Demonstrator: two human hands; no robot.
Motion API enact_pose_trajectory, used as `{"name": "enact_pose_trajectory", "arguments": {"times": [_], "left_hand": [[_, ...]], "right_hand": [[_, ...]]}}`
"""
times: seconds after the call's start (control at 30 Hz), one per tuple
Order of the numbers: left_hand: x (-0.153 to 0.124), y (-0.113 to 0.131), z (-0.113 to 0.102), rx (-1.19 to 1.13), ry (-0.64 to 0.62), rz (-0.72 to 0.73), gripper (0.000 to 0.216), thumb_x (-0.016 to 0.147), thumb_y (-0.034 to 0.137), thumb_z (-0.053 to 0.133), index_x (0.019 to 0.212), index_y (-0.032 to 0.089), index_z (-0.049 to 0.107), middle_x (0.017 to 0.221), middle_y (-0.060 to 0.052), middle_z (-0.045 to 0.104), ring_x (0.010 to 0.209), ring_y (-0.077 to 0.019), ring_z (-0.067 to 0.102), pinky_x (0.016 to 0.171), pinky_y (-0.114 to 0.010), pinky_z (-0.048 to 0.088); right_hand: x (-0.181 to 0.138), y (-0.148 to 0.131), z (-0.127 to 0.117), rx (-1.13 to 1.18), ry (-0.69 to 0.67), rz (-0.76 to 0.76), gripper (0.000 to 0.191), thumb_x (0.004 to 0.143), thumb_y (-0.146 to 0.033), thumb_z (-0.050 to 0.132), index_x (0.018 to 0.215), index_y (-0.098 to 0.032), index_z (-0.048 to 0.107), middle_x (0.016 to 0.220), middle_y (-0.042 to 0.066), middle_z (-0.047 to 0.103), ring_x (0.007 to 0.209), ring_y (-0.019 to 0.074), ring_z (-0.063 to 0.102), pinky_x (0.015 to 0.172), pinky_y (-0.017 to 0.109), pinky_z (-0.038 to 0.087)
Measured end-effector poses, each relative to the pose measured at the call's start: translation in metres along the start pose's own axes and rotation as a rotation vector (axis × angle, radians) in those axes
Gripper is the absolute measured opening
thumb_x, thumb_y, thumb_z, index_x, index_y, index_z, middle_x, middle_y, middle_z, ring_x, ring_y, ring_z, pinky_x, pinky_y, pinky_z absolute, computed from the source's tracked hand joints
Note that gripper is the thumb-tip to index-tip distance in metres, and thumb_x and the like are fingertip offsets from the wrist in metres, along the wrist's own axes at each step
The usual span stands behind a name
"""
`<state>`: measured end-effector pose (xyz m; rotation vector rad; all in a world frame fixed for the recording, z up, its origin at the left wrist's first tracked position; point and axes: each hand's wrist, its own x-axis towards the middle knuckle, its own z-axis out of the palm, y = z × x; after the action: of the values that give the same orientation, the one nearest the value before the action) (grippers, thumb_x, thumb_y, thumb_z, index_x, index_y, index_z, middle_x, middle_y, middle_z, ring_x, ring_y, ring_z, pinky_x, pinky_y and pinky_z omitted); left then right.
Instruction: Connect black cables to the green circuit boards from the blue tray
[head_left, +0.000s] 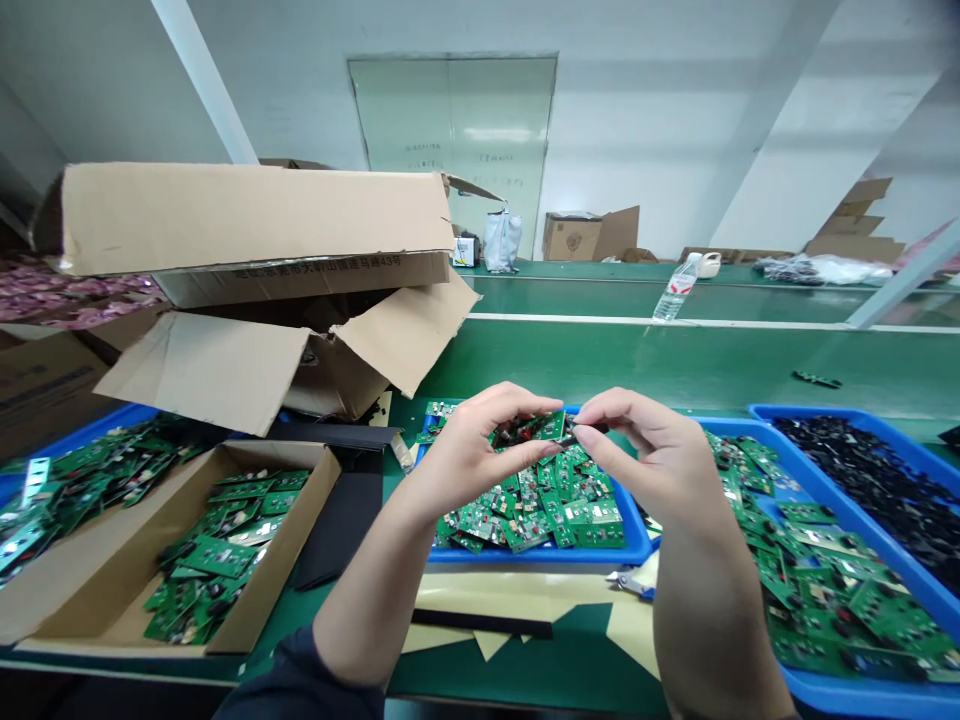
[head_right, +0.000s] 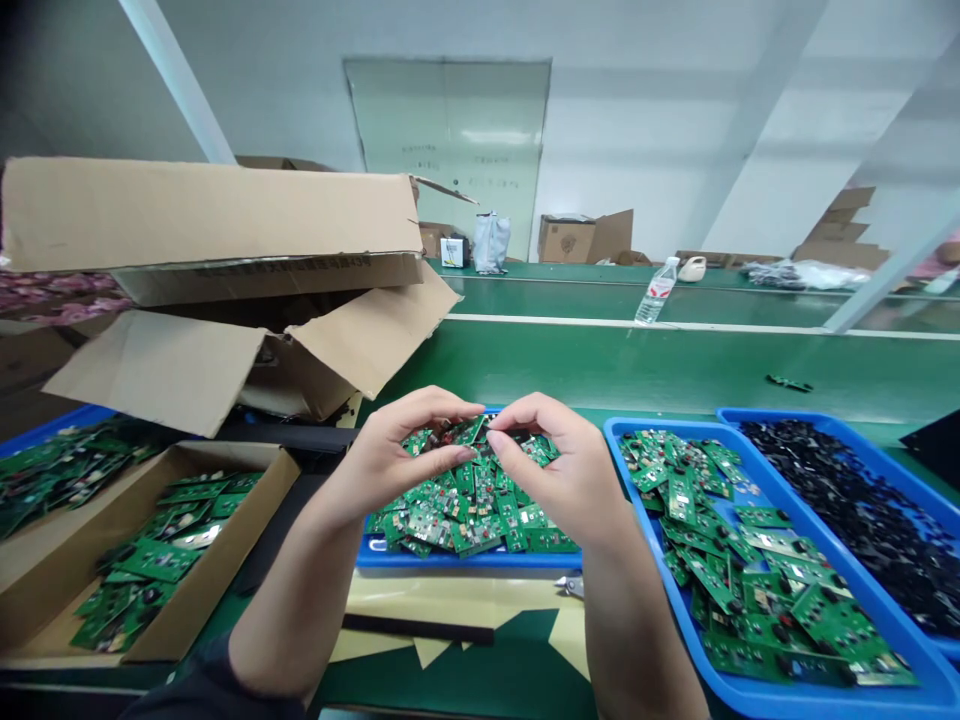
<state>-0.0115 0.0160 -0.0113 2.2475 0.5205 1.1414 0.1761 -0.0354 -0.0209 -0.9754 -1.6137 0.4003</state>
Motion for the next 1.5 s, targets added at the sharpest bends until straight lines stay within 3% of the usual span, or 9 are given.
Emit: {"name": "enact_pose_trajectory", "arguments": {"times": [0.33, 0.6, 0.8, 0.9, 1.03, 1.07, 1.23, 1.5], "left_hand": [[-0.002, -0.007, 0.004, 0.128, 0.081, 0.086, 0.029, 0.08, 0.021, 0.072, 0.108, 0.02, 0.064, 0.094, -0.004, 0.061, 0.085, -0.0149, 0.062, 0.074, -0.028, 0.054], [0.0, -0.007, 0.007, 0.175, 0.162, 0.167, 0.026, 0.078, 0.019, 0.074, 0.103, 0.019, 0.065, 0.091, -0.004, 0.061, 0.086, -0.0155, 0.062, 0.074, -0.029, 0.056], [0.001, -0.008, 0.006, 0.192, 0.193, 0.219, 0.024, 0.079, 0.019, 0.073, 0.102, 0.019, 0.065, 0.092, -0.005, 0.062, 0.086, -0.0158, 0.063, 0.073, -0.028, 0.057], [0.002, -0.008, 0.004, 0.213, 0.248, 0.265, 0.022, 0.082, 0.018, 0.07, 0.103, 0.02, 0.064, 0.093, -0.005, 0.062, 0.088, -0.016, 0.064, 0.076, -0.029, 0.057], [0.003, -0.009, 0.004, 0.239, 0.251, 0.353, 0.023, 0.082, 0.016, 0.069, 0.104, 0.021, 0.063, 0.096, -0.005, 0.063, 0.094, -0.0166, 0.064, 0.089, -0.036, 0.056], [0.003, -0.009, 0.004, 0.247, 0.244, 0.37, 0.023, 0.082, 0.016, 0.069, 0.104, 0.021, 0.062, 0.097, -0.006, 0.063, 0.095, -0.0168, 0.064, 0.093, -0.038, 0.054], [0.003, -0.01, 0.008, 0.291, 0.204, 0.41, 0.023, 0.083, 0.014, 0.068, 0.104, 0.019, 0.062, 0.098, -0.006, 0.062, 0.096, -0.0171, 0.064, 0.098, -0.041, 0.052], [0.002, -0.011, 0.007, 0.287, 0.2, 0.424, 0.024, 0.081, 0.013, 0.07, 0.103, 0.021, 0.062, 0.094, -0.004, 0.063, 0.091, -0.0156, 0.065, 0.093, -0.039, 0.055]], "right_hand": [[-0.001, -0.001, -0.001, -0.201, -0.038, -0.278, 0.014, 0.084, -0.006, 0.06, 0.086, -0.02, 0.062, 0.08, 0.002, 0.065, 0.074, 0.0125, 0.063, 0.067, 0.024, 0.051], [0.0, -0.002, 0.0, -0.248, -0.042, -0.326, 0.012, 0.086, -0.01, 0.06, 0.085, -0.021, 0.065, 0.081, 0.002, 0.067, 0.073, 0.0143, 0.064, 0.066, 0.027, 0.053], [-0.002, -0.005, -0.009, -0.225, -0.146, -0.262, 0.011, 0.088, -0.015, 0.059, 0.09, -0.023, 0.066, 0.085, 0.005, 0.07, 0.078, 0.0176, 0.066, 0.069, 0.032, 0.055], [-0.004, -0.007, -0.019, -0.145, -0.189, -0.23, 0.011, 0.084, -0.017, 0.065, 0.093, -0.024, 0.066, 0.088, 0.004, 0.071, 0.084, 0.0181, 0.067, 0.08, 0.033, 0.055], [-0.005, -0.008, -0.022, -0.08, 0.097, -0.084, 0.009, 0.087, -0.019, 0.06, 0.09, -0.024, 0.067, 0.084, 0.002, 0.071, 0.079, 0.0162, 0.066, 0.076, 0.03, 0.054], [-0.005, -0.007, -0.02, -0.074, 0.117, -0.044, 0.009, 0.088, -0.02, 0.059, 0.09, -0.024, 0.067, 0.084, 0.002, 0.071, 0.078, 0.0161, 0.066, 0.073, 0.029, 0.054], [0.0, -0.006, -0.003, -0.052, -0.093, 0.048, 0.01, 0.086, -0.025, 0.06, 0.083, -0.02, 0.068, 0.079, 0.002, 0.071, 0.072, 0.0156, 0.066, 0.068, 0.027, 0.053], [0.004, -0.005, 0.002, 0.036, -0.096, 0.085, 0.012, 0.084, -0.026, 0.06, 0.075, -0.019, 0.066, 0.071, 0.002, 0.068, 0.065, 0.0142, 0.062, 0.062, 0.025, 0.051]]}}
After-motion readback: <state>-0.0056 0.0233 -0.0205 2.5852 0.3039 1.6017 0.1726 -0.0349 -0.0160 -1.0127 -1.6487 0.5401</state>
